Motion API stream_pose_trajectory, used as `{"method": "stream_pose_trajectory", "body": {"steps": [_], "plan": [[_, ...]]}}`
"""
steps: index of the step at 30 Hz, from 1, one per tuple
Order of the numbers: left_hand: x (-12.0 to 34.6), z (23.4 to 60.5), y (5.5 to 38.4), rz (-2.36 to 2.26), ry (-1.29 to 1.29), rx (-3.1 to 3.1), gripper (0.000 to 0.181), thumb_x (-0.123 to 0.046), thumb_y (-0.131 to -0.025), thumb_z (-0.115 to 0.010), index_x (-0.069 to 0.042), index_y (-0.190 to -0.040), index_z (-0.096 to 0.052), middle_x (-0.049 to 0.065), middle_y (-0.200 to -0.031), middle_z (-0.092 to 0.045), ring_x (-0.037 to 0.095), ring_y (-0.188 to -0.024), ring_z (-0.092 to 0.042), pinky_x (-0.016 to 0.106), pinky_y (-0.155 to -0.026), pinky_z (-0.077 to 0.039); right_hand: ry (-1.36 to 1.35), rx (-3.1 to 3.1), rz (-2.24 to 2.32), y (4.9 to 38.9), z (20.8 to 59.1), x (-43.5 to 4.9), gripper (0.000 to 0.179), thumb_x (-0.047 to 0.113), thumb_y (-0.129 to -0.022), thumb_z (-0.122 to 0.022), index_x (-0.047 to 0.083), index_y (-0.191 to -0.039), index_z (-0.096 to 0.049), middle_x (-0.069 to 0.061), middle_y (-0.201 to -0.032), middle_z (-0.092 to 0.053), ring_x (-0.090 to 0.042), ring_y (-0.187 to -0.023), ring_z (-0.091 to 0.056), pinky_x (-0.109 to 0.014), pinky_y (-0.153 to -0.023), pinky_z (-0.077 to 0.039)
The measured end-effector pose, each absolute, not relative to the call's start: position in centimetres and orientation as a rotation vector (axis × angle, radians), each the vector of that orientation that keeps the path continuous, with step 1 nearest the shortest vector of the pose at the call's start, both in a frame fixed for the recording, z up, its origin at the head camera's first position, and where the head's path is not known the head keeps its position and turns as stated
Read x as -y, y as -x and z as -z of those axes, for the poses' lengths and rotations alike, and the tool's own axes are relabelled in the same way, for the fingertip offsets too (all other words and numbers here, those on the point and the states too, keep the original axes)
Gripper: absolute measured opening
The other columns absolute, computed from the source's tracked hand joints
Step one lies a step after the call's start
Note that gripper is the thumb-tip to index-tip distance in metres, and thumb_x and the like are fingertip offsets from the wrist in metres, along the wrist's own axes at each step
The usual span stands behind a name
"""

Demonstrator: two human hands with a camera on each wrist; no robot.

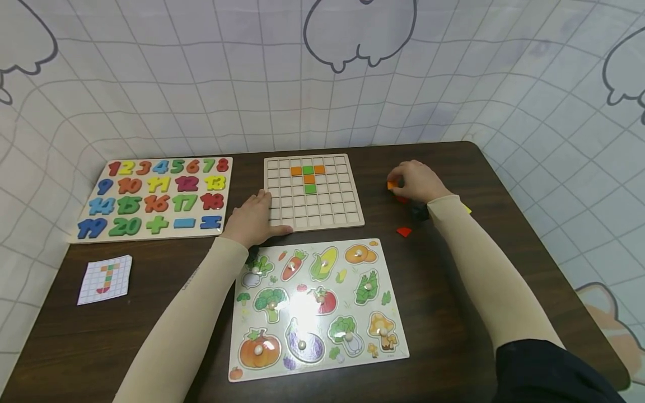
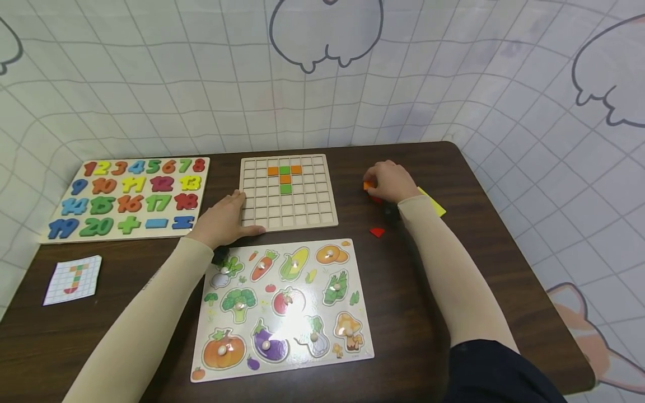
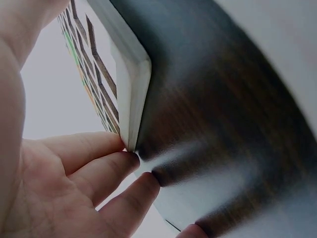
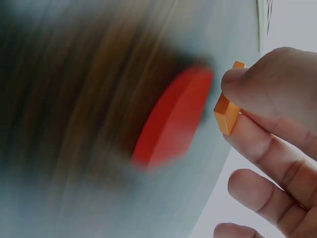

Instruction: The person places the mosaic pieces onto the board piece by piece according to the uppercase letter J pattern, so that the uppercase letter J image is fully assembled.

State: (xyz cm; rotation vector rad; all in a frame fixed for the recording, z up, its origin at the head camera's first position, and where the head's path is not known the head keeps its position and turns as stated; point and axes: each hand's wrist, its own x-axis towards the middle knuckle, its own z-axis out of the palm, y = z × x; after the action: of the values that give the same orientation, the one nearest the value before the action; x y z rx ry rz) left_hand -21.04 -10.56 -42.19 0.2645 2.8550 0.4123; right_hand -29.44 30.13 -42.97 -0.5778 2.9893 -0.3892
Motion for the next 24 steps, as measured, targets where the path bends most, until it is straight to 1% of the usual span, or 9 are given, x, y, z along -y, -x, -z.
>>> {"method": "stream_pose_trajectory", "body": {"steps": [9,15,21,24], "plan": [[10.6,42.1,21.1,-0.403,-0.280,-2.865,0.111,-0.060,-0.085,-0.079,0.002,-0.162,-0.028,0.025,-0.169,-0.028,0.046,-0.156,-0.030,0.074,-0.119,-0.030,0.705,-2.975,0.461,29.2,42.7,-25.6,0.027,0.021,-0.093,-0.077,0.009,-0.117,-0.078,-0.011,-0.119,-0.073,-0.033,-0.115,-0.063,-0.051,-0.111,-0.047],[10.6,42.1,21.0,-0.423,-0.272,-2.861,0.110,-0.060,-0.085,-0.079,0.001,-0.162,-0.029,0.024,-0.169,-0.029,0.045,-0.157,-0.030,0.074,-0.120,-0.029,0.774,-2.950,0.491,29.1,42.5,-22.0,0.028,0.023,-0.094,-0.078,0.011,-0.119,-0.078,-0.008,-0.120,-0.073,-0.031,-0.116,-0.063,-0.049,-0.111,-0.048],[10.6,42.3,21.1,-0.419,-0.268,-2.851,0.111,-0.062,-0.085,-0.078,0.000,-0.162,-0.029,0.023,-0.170,-0.028,0.044,-0.158,-0.029,0.074,-0.120,-0.029,0.856,-2.905,0.494,29.3,42.4,-18.4,0.027,0.026,-0.094,-0.077,0.012,-0.117,-0.080,-0.006,-0.122,-0.075,-0.027,-0.118,-0.064,-0.046,-0.111,-0.049],[10.7,42.4,21.3,-0.418,-0.261,-2.842,0.112,-0.063,-0.085,-0.078,0.001,-0.163,-0.028,0.023,-0.170,-0.028,0.043,-0.158,-0.028,0.074,-0.120,-0.028,0.926,-2.886,0.459,29.3,42.2,-16.8,0.027,0.027,-0.094,-0.077,0.013,-0.117,-0.080,-0.005,-0.119,-0.075,-0.026,-0.116,-0.065,-0.044,-0.109,-0.050]]}}
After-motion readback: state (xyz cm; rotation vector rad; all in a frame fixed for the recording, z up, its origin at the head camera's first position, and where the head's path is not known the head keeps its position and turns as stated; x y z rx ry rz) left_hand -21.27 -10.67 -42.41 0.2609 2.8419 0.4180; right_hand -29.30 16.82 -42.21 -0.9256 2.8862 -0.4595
